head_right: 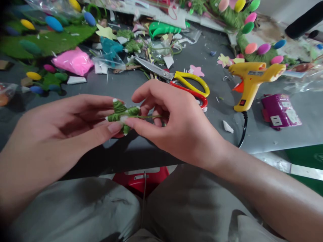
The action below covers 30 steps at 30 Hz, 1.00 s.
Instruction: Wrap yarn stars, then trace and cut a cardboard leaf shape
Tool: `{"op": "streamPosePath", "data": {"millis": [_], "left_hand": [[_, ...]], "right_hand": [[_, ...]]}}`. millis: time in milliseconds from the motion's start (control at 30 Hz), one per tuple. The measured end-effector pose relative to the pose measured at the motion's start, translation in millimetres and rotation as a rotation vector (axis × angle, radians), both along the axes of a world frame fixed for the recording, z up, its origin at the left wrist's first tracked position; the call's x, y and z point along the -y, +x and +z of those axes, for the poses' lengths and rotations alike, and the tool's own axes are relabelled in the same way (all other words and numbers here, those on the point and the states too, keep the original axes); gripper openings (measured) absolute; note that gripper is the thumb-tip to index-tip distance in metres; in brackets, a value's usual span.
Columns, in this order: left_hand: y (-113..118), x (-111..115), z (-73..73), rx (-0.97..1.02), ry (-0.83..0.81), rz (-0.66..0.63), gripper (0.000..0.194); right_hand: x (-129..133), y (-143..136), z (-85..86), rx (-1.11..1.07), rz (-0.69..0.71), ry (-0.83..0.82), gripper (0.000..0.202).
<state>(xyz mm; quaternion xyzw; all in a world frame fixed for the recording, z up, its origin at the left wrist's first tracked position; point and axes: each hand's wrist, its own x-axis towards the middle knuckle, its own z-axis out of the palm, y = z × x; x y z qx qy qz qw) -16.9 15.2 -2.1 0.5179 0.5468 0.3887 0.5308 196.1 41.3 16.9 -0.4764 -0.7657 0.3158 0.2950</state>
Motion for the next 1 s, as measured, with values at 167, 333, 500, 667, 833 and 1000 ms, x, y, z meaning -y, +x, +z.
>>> {"op": "streamPosePath", "data": {"millis": [167,333,500,667,833,1000], "left_hand": [[-0.1,-0.5,-0.7,-0.011,-0.005,0.014,0.031],[-0.5,0.2,-3.3,0.05,0.017,-0.016,0.034],[-0.4,-0.5,-1.8,0.079,-0.026,-0.034,0.033],[-0.4,0.7,0.1,0.02,0.015,-0.03,0.029],[-0.7,-1.6,0.1,0.046,0.014,-0.067,0.027],[-2.2,-4.9,-0.7,0.147,-0.051,-0.112,0.033]], "right_hand": [[-0.9,12.7,3.1,0.015,0.065,-0.012,0.035],[1.3,17.2,11.2,0.082,0.078,0.061,0.015],[0.9,13.0,17.0,0.142,0.135,0.158,0.011],[-0.6,10.0,12.8,0.155,0.17,0.195,0.009],[-0.2,7.5,10.2,0.138,0.187,0.219,0.011],[3.2,8.9,10.9,0.191,0.237,0.231,0.027]]}}
